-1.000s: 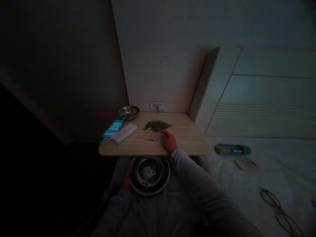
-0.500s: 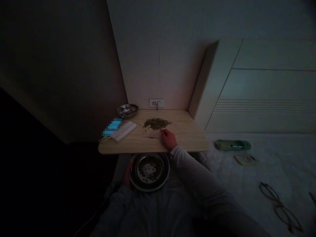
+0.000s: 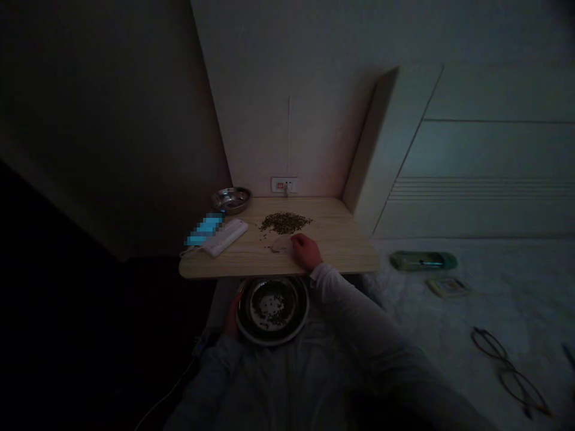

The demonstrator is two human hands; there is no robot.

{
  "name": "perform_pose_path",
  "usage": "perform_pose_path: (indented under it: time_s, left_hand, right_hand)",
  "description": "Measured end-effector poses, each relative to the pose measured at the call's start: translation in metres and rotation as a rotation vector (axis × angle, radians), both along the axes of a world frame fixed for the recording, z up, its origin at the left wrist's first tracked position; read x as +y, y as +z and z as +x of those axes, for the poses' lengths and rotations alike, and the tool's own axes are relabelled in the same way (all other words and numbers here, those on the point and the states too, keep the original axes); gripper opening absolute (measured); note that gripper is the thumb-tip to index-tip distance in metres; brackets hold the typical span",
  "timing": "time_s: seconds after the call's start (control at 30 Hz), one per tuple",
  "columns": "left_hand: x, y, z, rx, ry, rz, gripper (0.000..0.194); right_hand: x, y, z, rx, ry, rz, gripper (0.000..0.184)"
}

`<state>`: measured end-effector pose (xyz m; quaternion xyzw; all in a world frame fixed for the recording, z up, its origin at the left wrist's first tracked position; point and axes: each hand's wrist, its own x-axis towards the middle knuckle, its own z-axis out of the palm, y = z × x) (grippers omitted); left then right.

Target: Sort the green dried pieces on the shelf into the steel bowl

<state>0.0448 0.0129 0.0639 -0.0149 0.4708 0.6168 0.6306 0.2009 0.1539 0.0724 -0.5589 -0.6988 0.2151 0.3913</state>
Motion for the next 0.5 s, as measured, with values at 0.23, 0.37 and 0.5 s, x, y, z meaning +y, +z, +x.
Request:
perform_pose_path:
  time_s: [0.23,0.37,0.5]
  left_hand:
    - [0.0009,-0.0044,-0.0008,-0.01,0.001,0.071,0.029]
    - [0.0027,-0.0074,-0.0014,-0.029,0.003,0.074,0.029]
    - [0.0024,-0.0053,-0.0007,-0.037,-0.001,0.116,0.029]
  right_hand:
    - [-0.0023,0.0012,0.0005,0.013,0.032,-0.003,0.023]
    - [-0.0025,0.0004,0.0011,0.046,0.068,0.003,0.023]
    - [-0.0023,-0.0005,0.0011,0.038,0.048,0.008,0.023]
